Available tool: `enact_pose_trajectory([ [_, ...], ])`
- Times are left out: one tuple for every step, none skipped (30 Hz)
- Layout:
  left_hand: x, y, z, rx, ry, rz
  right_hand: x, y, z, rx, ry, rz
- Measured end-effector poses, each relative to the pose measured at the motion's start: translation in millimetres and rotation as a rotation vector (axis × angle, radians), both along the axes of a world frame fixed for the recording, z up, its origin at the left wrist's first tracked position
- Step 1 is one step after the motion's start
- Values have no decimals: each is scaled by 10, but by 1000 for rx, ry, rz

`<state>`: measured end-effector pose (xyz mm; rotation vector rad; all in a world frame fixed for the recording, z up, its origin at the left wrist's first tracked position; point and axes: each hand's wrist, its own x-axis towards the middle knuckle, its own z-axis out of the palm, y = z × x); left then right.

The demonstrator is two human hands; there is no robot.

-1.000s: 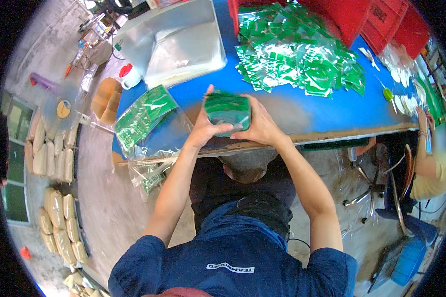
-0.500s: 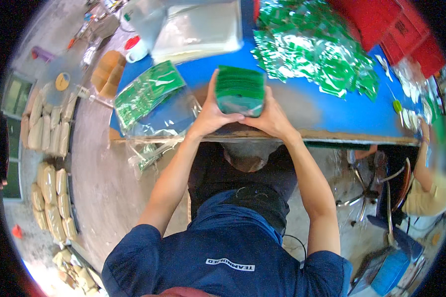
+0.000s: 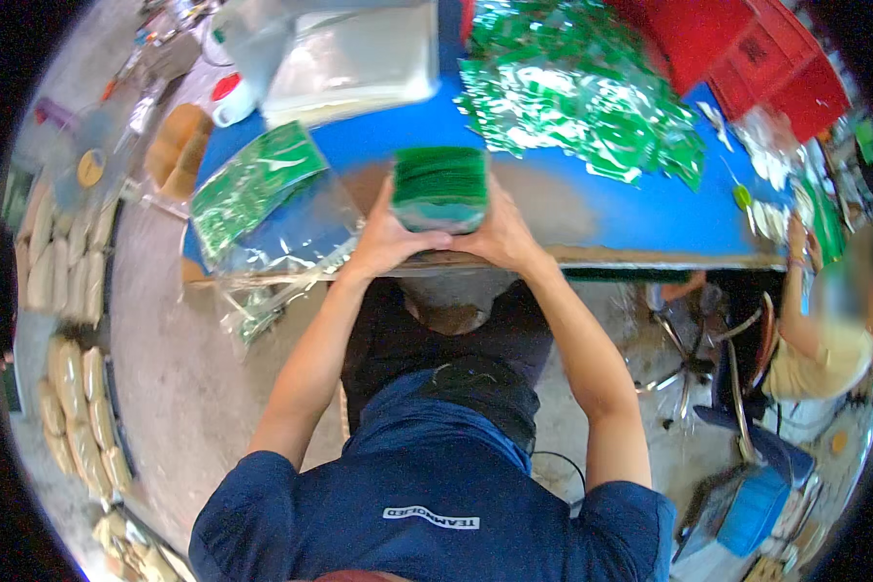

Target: The recorder is sorting green plastic pouches into stacks and then placing the stacks into a larger clear plastic bag.

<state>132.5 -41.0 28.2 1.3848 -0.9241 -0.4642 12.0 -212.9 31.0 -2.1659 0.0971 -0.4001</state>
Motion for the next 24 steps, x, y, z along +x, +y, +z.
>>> enact_pose_trajectory([
  [-80, 82, -36, 54, 94, 30, -22, 33, 51, -36, 11, 25],
  [-103, 62, 4, 43, 95, 9, 19, -1, 122, -81, 11, 50],
  [-120, 39, 57, 15, 82, -7, -11, -1, 138, -91, 11, 34],
  [-107, 24, 113, -14, 64, -17, -33, 15, 146, -98, -83, -7],
  [-67, 0, 78, 22, 90, -59, -55, 31, 149, -105, -179, -44],
  [-67, -10, 86, 13, 80, -64, -73, 47, 129, -114, -189, -48],
  [-85, 3, 91, 30, 197, -105, -82, 64, 79, -4, -204, -45],
  [-92, 8, 134, 43, 309, -145, -81, 95, 122, 103, -222, -38],
  [-98, 22, 188, 80, 391, -153, -137, 105, 183, 89, -119, -73],
  [-111, 44, 210, 78, 381, -155, -138, 107, 241, 86, -129, -75],
  [-110, 60, 229, 55, 459, -167, -133, 103, 286, 176, -118, -57],
  [-122, 75, 243, 32, 539, -180, -129, 99, 312, 266, -106, -40],
  [-175, 71, 250, 30, 531, -189, -126, 104, 304, 261, -114, -47],
  [-267, 43, 247, -75, 591, -84, -105, 114, 274, 395, -179, -96],
  [-374, 4, 241, -180, 651, 22, -88, 128, 252, 530, -243, -145],
  [-459, -24, 238, -290, 711, 140, -56, 164, 279, 526, -246, -137],
  [-567, -76, 289, -310, 821, 66, -67, 212, 330, 786, -211, -170],
  [-594, -167, 262, -346, 812, -71, -76, 263, 352, 1047, -170, -201],
  [-645, -226, 248, -331, 874, -69, -80, 331, 333, 1131, -185, -185],
  [-678, -258, 232, -316, 938, -67, -91, 374, 318, 1132, -183, -183],
  [-664, -263, 201, -315, 939, -63, -106, 408, 303, 1132, -173, -227],
  [-624, -258, 184, -268, 908, -21, -104, 434, 291, 1133, -165, -272],
  [-589, -245, 173, -221, 877, 21, -136, 375, 288, 1104, -195, -232],
  [-561, -206, 168, -218, 879, 23, -196, 254, 289, 1075, -225, -192],
])
